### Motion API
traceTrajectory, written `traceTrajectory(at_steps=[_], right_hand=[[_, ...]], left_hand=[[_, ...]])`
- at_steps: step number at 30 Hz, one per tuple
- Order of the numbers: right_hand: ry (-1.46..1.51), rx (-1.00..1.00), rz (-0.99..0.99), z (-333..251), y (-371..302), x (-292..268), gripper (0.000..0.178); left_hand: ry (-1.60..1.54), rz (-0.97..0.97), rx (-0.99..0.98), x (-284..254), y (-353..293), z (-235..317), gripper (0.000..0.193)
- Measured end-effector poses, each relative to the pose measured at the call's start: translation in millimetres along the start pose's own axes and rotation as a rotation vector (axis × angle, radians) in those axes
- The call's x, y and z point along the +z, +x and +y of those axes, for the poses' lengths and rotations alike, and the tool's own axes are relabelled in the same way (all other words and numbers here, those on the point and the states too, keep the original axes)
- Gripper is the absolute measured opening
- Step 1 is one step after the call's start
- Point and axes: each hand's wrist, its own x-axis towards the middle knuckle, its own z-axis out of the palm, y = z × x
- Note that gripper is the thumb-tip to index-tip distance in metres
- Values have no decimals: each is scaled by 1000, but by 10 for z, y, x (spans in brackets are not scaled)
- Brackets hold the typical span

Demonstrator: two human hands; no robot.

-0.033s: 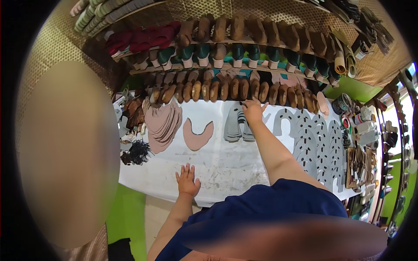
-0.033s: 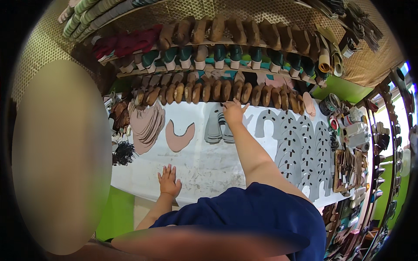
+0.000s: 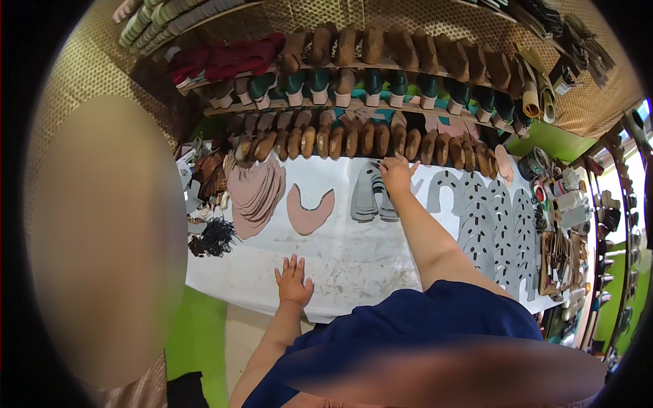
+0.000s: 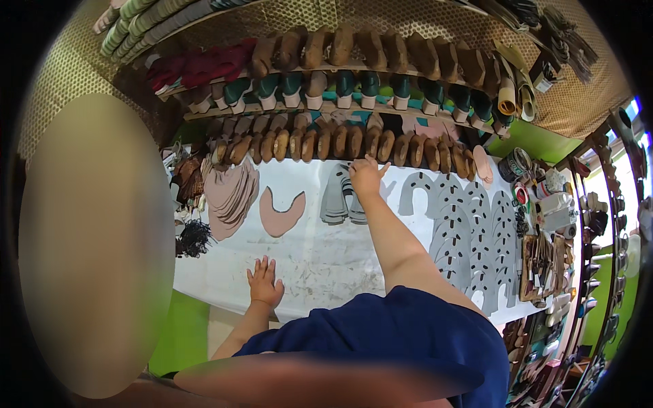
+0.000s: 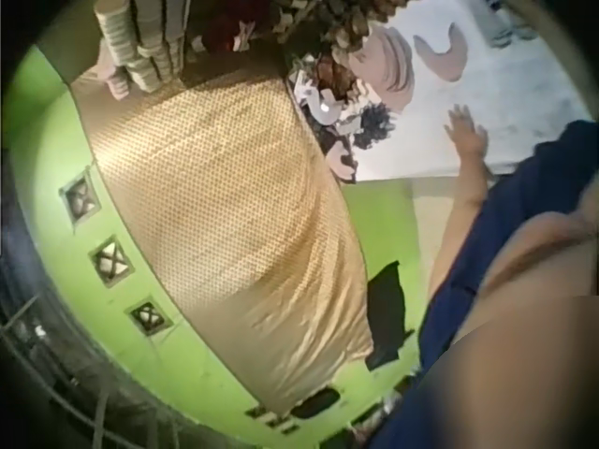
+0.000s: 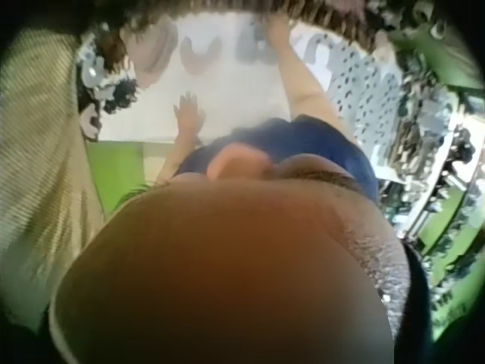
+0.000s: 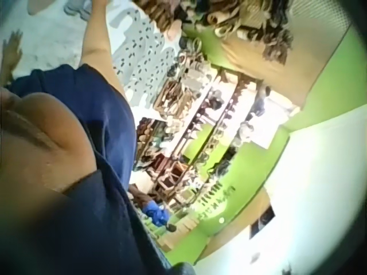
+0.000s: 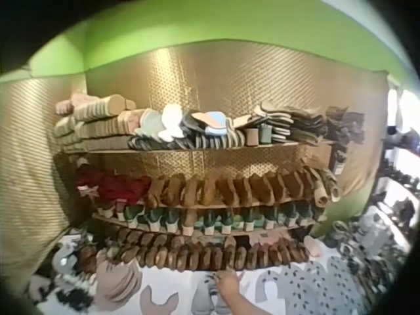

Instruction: Organizing and laying out shoe upper components onto templates on a workbench.

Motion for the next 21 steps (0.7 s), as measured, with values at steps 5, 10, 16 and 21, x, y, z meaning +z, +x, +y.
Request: traceTrajectory(at_steps=[5, 10, 16, 21], right_hand=[[117, -96, 156, -63, -327, -151, 11], [166, -217, 272, -79, -875, -453, 10], [156, -207, 255, -125, -1547, -1310, 11], [169, -104, 286, -36, -2103, -2095, 12]], left_hand=[[-8, -10, 1, -47, -18, 4, 71], [-36, -4, 24, -45, -50, -5, 71], [-57, 10, 22, -4, -117, -61, 70], [-65, 22, 37, -11, -117, -67, 68]])
